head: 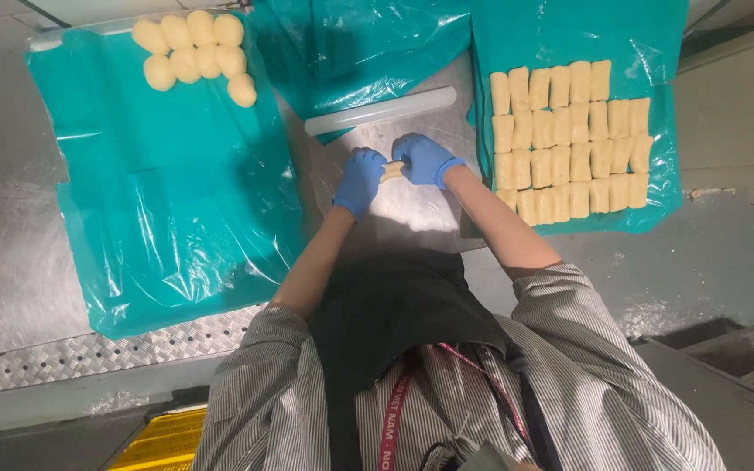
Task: Rolling out dough balls into flat shapes and rolling them up on a bakery workbench.
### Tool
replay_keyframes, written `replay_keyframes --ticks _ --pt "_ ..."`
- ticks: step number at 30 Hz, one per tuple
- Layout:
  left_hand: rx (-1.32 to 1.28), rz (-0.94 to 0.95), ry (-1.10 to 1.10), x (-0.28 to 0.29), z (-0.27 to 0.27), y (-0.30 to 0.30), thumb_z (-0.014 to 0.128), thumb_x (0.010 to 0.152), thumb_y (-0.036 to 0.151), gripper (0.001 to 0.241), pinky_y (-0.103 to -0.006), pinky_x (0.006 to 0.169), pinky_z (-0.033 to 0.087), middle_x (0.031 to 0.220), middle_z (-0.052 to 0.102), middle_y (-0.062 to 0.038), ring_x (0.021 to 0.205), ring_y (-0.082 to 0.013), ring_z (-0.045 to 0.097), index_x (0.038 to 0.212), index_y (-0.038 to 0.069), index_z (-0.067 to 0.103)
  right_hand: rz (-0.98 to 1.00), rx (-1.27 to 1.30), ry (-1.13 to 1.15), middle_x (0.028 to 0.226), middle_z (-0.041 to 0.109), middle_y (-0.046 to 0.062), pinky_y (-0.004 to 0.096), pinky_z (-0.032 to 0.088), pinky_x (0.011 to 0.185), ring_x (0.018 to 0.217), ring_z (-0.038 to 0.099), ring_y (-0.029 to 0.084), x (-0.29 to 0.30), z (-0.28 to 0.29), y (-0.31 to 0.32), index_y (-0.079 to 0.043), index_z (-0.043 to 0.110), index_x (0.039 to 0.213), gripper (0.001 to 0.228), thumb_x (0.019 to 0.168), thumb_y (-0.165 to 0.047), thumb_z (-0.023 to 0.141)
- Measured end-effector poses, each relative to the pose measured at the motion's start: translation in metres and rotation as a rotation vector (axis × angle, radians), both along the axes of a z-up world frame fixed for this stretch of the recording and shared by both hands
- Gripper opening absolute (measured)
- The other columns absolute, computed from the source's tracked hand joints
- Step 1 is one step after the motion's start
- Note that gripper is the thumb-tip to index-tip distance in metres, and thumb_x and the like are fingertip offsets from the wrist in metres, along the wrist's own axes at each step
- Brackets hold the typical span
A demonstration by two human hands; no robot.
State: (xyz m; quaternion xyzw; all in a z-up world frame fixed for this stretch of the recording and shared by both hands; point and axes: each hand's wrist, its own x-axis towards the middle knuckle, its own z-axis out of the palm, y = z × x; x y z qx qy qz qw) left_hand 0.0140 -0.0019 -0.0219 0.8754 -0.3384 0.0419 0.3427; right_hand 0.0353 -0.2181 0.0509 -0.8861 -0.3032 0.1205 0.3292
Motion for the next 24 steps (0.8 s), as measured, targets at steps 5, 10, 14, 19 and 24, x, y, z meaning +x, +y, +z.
replay_keyframes --ticks 5,10,14,19,24 --pt "-0.031 -0.008 -0.009 -0.014 0.024 0.003 0.059 0.091 0.01 0.011 -0.0478 0.091 0.045 0.1 0.064 -0.016 0.099 -0.0355 0.058 0.097 0.005 0.066 -0.029 -0.02 0.134 0.096 0.068 0.018 0.041 0.053 0.078 0.09 0.066 0.036 -0.01 0.023 0.002 -0.005 0.07 0.09 0.017 0.073 -0.004 0.067" --pt "-0.214 0.161 0.012 -0.055 0.076 0.004 0.057 0.093 0.012 0.02 -0.0458 0.092 0.045 0.107 0.064 -0.019 0.104 -0.0361 0.058 0.108 0.0 0.065 -0.23 -0.042 0.465 0.09 0.071 0.017 0.039 0.054 0.078 0.084 0.069 0.034 -0.03 0.055 0.009 -0.007 0.069 0.098 0.02 0.079 -0.012 0.071" --pt "-0.811 0.515 0.775 -0.076 -0.005 -0.017 0.058 0.104 0.022 0.024 -0.0298 0.082 0.051 0.098 0.063 -0.006 0.091 -0.0155 0.059 0.109 0.0 0.064 -0.36 0.083 0.231 0.096 0.068 0.016 0.038 0.055 0.082 0.088 0.068 0.032 -0.058 0.055 0.016 -0.006 0.07 0.101 0.017 0.085 -0.01 0.072" --pt "-1.198 0.46 1.168 -0.073 0.023 -0.024 0.063 0.102 0.025 0.028 -0.0273 0.08 0.054 0.102 0.069 -0.003 0.09 -0.0108 0.065 0.116 0.001 0.067 -0.305 0.337 -0.132 0.11 0.062 0.017 0.039 0.054 0.086 0.098 0.066 0.034 -0.092 0.105 0.038 -0.006 0.069 0.115 0.037 0.083 -0.016 0.082" --pt "-1.102 0.39 1.098 -0.066 0.069 -0.037 0.071 0.095 0.019 0.031 -0.0272 0.084 0.055 0.108 0.069 -0.002 0.097 -0.0111 0.065 0.12 0.002 0.066 -0.714 0.738 0.537 0.113 0.074 0.003 0.025 0.057 0.09 0.1 0.068 0.008 -0.084 0.051 0.011 -0.003 0.067 0.123 0.041 0.087 -0.018 0.08"
